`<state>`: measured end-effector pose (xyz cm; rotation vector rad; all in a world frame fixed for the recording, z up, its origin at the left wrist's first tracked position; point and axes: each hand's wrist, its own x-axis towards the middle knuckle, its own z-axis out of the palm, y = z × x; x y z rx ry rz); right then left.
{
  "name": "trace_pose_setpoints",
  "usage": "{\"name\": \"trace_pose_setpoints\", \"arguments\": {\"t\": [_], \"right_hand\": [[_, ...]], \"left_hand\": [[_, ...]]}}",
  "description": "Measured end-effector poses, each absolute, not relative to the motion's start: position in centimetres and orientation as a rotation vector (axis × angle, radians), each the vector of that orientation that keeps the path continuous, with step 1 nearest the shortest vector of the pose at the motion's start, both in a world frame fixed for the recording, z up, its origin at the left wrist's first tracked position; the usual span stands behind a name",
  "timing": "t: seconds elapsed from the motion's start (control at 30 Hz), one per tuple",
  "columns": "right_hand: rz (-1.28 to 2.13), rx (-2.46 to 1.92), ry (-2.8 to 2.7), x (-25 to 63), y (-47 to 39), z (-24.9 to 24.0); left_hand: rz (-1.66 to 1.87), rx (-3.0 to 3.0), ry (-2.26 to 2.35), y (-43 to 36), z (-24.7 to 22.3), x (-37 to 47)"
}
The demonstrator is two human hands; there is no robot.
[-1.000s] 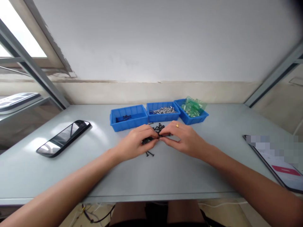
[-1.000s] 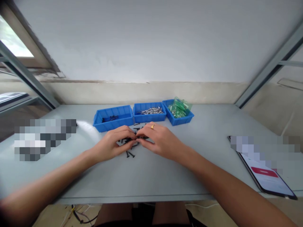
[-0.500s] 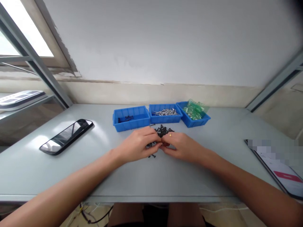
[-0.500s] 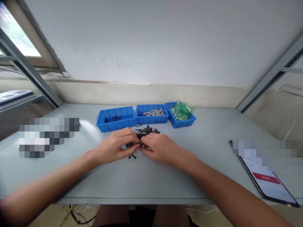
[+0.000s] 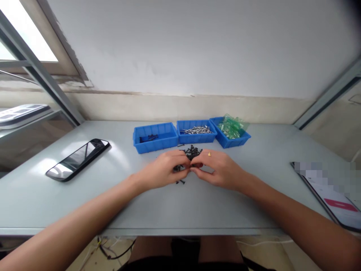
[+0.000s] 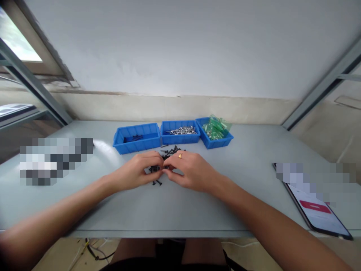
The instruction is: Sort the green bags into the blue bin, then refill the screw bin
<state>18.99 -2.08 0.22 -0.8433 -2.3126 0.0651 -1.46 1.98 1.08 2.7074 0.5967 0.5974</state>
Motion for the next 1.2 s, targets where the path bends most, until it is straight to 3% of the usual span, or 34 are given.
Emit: {"name": "trace_pose_setpoints", "arguments": {"t": [0.27,0.7,1.2], "right_hand": [[0.162,-1.063,-2.397,19.33,-1.55,0.2],[0.125,-1.128,-2.528,19.14,-1.42,-0.08],[-0.006,-0.89,-2.355,19.24,-1.8,0.11]], "left_hand": [[0.805,2.668,0.678,2.23,1.07,-1.74],[0.685,2.731,0.653,2.14,1.24,-1.76],[0.542,2.732,0.624,2.17,1.31,-1.41]]}}
